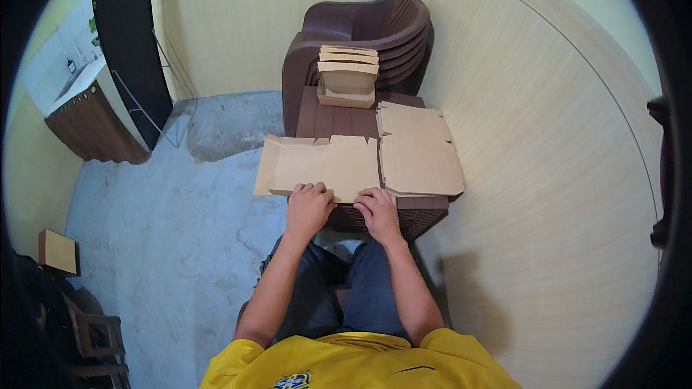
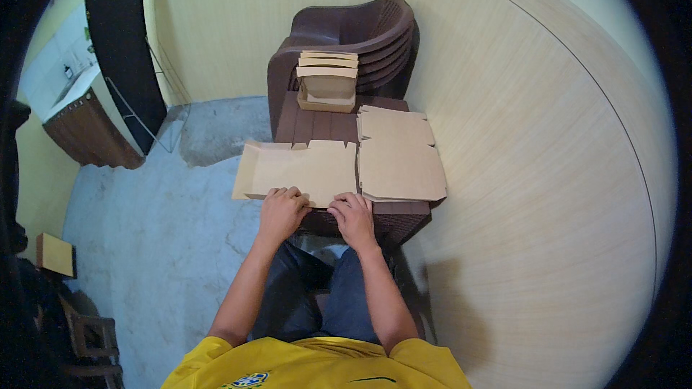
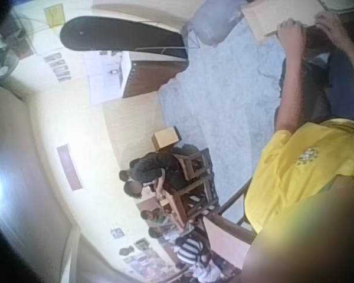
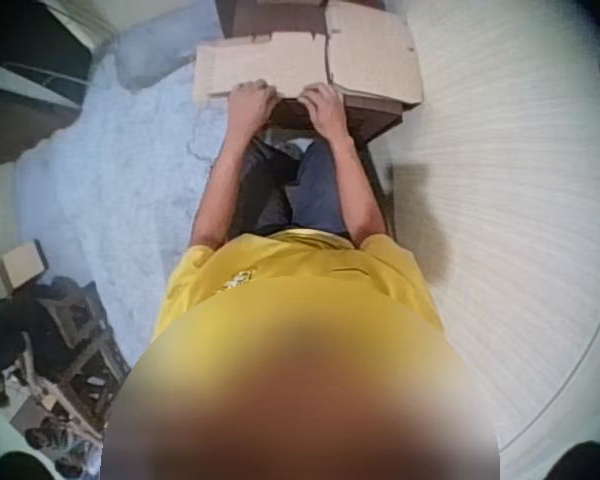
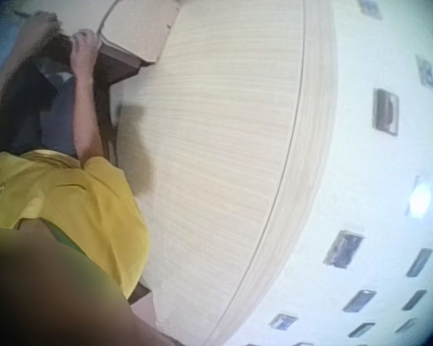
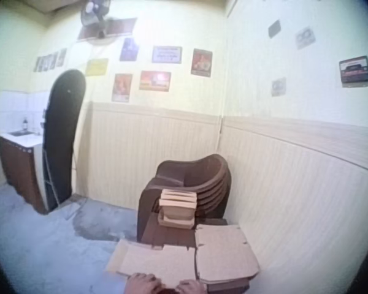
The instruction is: The person assembles small cardboard boxes by folding flat pieces along pre-scored lines and interlocking tabs. They handle each piece by hand, fold edges, and stack completed boxes on a nearby table.
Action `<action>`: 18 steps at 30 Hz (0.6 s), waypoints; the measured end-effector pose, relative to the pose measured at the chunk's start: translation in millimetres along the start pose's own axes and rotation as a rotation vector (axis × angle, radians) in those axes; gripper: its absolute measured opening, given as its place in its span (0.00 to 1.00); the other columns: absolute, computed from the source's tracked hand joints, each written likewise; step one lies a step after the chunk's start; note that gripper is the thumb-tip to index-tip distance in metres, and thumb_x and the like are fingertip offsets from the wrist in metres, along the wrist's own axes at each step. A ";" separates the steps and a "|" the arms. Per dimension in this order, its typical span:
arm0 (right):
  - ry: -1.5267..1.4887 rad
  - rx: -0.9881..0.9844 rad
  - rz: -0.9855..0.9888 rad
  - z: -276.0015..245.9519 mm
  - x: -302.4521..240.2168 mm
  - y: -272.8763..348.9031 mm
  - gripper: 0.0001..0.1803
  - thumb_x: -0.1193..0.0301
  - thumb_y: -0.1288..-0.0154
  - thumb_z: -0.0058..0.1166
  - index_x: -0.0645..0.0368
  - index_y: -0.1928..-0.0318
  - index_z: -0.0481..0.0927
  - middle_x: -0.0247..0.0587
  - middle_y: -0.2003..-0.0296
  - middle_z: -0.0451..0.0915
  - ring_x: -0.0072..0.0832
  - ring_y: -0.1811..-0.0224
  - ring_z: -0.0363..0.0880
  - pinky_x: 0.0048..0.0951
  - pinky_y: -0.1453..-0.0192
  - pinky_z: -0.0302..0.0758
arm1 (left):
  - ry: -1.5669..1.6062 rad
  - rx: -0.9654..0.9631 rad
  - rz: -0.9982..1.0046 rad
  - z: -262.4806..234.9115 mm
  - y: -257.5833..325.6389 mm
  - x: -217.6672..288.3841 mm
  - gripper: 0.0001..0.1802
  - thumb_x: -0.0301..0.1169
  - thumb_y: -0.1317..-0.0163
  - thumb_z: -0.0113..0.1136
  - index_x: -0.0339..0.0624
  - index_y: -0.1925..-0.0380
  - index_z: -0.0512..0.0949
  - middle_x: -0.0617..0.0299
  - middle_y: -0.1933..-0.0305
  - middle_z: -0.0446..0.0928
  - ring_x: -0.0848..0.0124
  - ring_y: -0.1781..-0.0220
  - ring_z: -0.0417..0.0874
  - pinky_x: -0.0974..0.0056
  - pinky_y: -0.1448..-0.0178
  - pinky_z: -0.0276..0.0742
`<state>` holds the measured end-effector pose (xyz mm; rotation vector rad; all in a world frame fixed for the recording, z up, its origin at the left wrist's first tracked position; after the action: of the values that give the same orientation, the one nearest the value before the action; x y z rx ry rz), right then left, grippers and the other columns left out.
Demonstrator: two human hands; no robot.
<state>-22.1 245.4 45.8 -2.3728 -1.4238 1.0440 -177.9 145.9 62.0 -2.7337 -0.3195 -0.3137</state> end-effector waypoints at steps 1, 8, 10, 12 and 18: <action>0.000 -0.021 0.032 1.0 3.7 -2.8 0.09 0.63 0.27 0.68 0.55 0.56 0.91 0.37 0.51 0.85 0.43 0.44 0.81 0.49 0.36 0.74 | -0.004 -0.055 -0.014 2.8 -4.1 -1.3 0.13 0.41 0.39 0.78 0.50 0.58 0.91 0.61 0.56 0.89 0.58 0.50 0.90 0.48 0.36 0.76; 0.003 -0.096 0.052 7.4 14.7 -22.0 0.08 0.65 0.30 0.71 0.56 0.60 0.91 0.40 0.57 0.86 0.47 0.51 0.80 0.47 0.43 0.76 | -0.030 -0.029 0.044 10.3 -25.6 2.2 0.10 0.41 0.33 0.73 0.49 0.61 0.90 0.58 0.59 0.91 0.58 0.52 0.92 0.45 0.34 0.77; -0.017 -0.144 0.118 12.3 22.2 -25.0 0.08 0.65 0.31 0.72 0.56 0.57 0.91 0.39 0.56 0.86 0.48 0.51 0.80 0.50 0.41 0.76 | -0.063 -0.125 0.014 23.8 -30.7 -1.3 0.10 0.41 0.33 0.73 0.50 0.60 0.91 0.57 0.58 0.92 0.59 0.51 0.92 0.46 0.33 0.77; -0.023 -0.070 0.082 9.4 18.9 -25.9 0.11 0.67 0.33 0.73 0.56 0.54 0.90 0.40 0.56 0.86 0.48 0.50 0.81 0.49 0.41 0.77 | -0.006 -0.149 -0.054 29.4 -34.2 -7.3 0.09 0.40 0.32 0.72 0.51 0.60 0.91 0.57 0.57 0.91 0.57 0.52 0.92 0.46 0.31 0.77; -0.010 0.100 0.085 4.1 15.0 -19.4 0.18 0.69 0.35 0.76 0.59 0.48 0.87 0.46 0.54 0.85 0.48 0.48 0.83 0.46 0.38 0.79 | 0.021 -0.026 -0.139 22.4 -30.6 -4.8 0.08 0.39 0.30 0.67 0.52 0.56 0.89 0.59 0.52 0.86 0.52 0.52 0.91 0.50 0.31 0.78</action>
<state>-34.0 267.2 45.1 -2.3784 -1.2530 1.1208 -186.6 181.4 50.7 -2.7377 -0.5038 -0.3866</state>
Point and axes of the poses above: each hand's wrist, its own y-axis away from the middle knuckle, its own z-axis out of the palm, x = y × z, the point moved 8 cm from there along -y, towards the middle knuckle
